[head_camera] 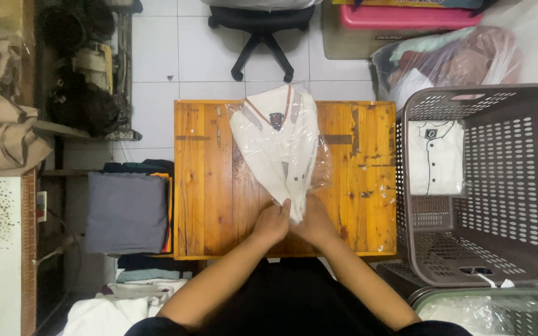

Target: Folding shirts and placing them into plastic bags for final packaging.

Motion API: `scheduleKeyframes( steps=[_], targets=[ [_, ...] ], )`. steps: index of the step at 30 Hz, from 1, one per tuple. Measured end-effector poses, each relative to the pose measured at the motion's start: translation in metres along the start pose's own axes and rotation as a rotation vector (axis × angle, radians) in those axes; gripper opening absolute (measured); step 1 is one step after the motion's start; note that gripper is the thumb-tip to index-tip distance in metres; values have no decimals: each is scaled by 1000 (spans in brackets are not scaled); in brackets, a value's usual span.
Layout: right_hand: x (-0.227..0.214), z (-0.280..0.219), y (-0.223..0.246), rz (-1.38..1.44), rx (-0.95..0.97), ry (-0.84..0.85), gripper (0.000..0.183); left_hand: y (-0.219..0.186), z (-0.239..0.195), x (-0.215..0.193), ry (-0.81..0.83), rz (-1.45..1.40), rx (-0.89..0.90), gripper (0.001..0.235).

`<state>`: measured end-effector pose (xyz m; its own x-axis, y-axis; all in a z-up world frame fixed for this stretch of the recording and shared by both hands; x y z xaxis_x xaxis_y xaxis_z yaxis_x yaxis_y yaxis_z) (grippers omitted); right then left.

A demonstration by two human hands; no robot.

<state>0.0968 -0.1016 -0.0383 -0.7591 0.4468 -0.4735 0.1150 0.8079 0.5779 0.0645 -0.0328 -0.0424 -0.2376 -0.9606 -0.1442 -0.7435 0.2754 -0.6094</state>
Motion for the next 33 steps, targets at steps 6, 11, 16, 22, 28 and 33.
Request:
scheduleKeyframes(
  steps=[6,11,16,22,28,33],
  targets=[
    [-20,23,-59,-163,61,-18,59,-51,-34,-27,98,122,-44,63],
    [-27,14,-45,-329,-159,29,62,57,112,-97,-535,-538,-85,71],
    [-17,32,-105,-542,-355,-41,49,19,93,-146,-792,-728,-83,68],
    [-69,-5,-97,-497,-436,-72,48,107,146,-169,-990,-630,-62,21],
    [-117,-34,-102,-473,-244,20,51,100,115,-162,-1227,72,149,31],
    [-135,-54,-75,-604,-167,84,47,-33,49,-49,-266,809,387,44]
  ],
)
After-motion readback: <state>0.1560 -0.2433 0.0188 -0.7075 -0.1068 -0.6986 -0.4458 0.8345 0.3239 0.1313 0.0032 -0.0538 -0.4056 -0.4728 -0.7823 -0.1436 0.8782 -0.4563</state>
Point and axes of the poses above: each hand's wrist, its own z-axis towards the middle knuckle, its own x-axis out of the palm, y = z × x, the point moved 8 cm from there along z, towards the middle knuckle, and after that the axes turned 2 degrees about y, right-handed, at the moved point
